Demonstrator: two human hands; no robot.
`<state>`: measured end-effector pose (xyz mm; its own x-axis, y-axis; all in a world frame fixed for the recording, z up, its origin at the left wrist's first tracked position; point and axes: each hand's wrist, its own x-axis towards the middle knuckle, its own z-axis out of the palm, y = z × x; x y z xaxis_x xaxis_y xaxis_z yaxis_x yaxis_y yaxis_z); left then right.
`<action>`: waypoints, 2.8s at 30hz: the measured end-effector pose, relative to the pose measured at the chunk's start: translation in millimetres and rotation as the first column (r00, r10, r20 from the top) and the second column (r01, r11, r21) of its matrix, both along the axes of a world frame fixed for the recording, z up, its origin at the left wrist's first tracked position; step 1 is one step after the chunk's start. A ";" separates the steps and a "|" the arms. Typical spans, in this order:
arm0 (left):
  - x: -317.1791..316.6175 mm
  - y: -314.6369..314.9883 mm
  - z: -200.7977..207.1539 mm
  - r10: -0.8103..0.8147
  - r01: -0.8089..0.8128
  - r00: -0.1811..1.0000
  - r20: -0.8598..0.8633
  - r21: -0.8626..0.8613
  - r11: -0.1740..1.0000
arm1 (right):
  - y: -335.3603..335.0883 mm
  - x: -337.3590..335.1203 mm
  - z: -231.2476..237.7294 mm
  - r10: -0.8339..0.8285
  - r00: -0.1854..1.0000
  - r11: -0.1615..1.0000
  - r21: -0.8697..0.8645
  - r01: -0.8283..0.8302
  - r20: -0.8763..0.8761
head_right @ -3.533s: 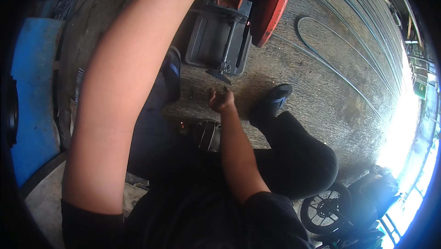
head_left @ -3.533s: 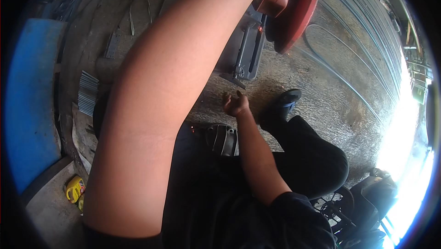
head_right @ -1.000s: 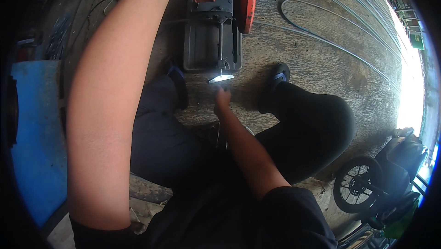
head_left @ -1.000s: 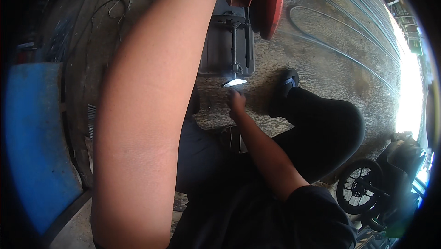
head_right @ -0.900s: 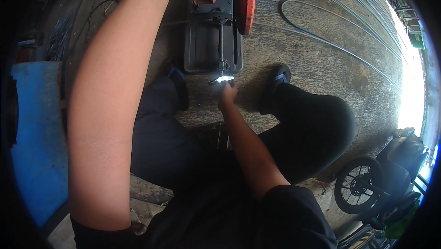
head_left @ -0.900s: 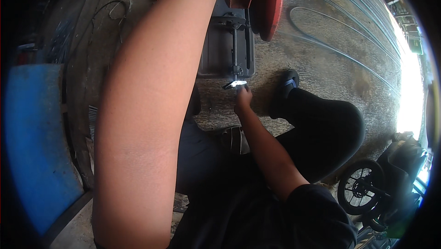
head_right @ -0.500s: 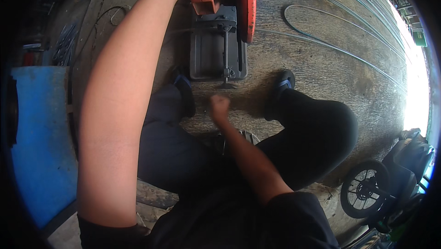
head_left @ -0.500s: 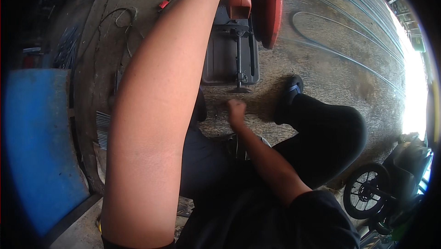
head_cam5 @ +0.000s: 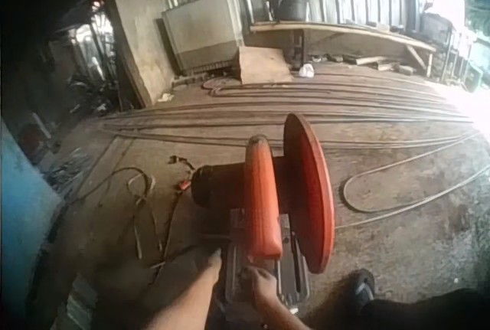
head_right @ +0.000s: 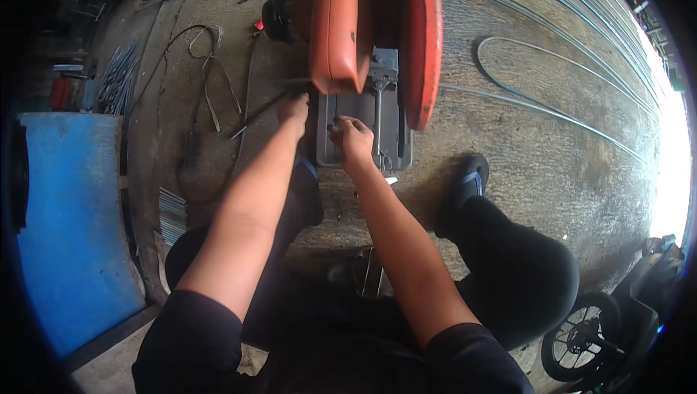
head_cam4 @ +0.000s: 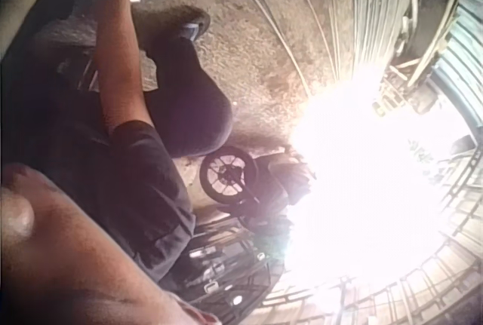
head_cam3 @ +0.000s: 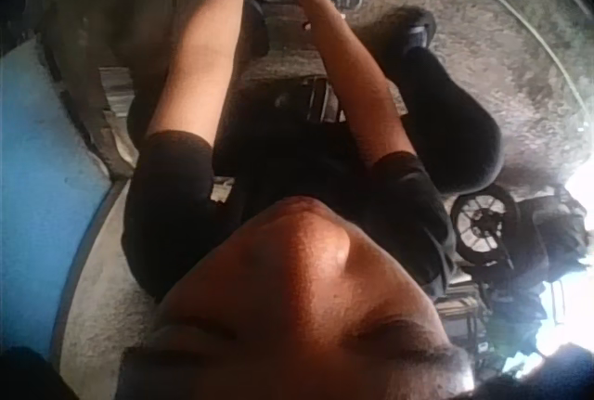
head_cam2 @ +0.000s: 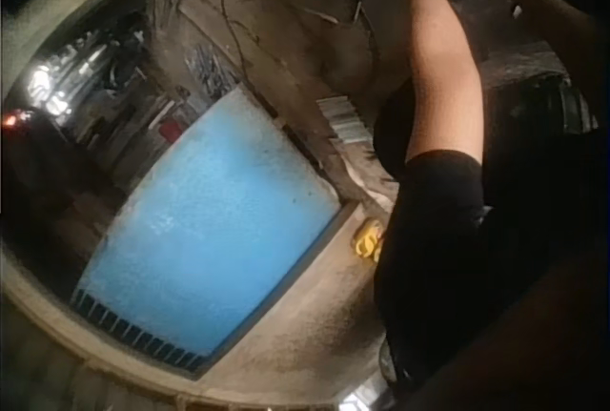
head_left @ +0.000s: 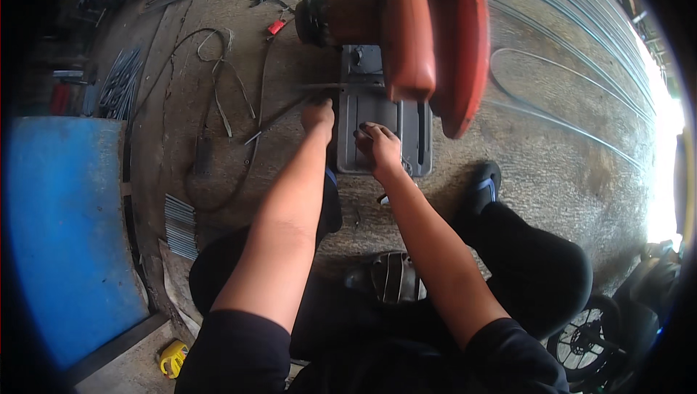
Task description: Cutting metal rods into specific lengths using a power chop saw.
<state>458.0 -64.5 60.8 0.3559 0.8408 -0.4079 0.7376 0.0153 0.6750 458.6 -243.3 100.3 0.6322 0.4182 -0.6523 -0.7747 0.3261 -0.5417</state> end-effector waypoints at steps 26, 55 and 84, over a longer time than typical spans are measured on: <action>-62.0 160.6 209.3 0.494 -0.628 0.554 0.670 -0.053 0.777 | 43.3 -54.7 161.1 0.337 0.848 0.905 0.106 -0.411 0.409; -1.9 -142.2 364.5 -0.460 0.341 0.196 0.866 0.380 0.860 | -97.6 33.9 302.3 0.453 0.189 0.889 -0.426 -0.169 0.871; -8.6 -165.0 350.5 -0.375 0.634 0.057 0.925 0.257 0.729 | -117.1 58.9 329.7 -0.275 0.952 0.820 0.550 0.160 0.132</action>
<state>449.4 -229.5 411.4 0.8680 0.2465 0.4310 -0.4687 0.1205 0.8751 517.5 -360.4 429.9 0.8384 0.4968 -0.2242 -0.5448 0.7526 -0.3698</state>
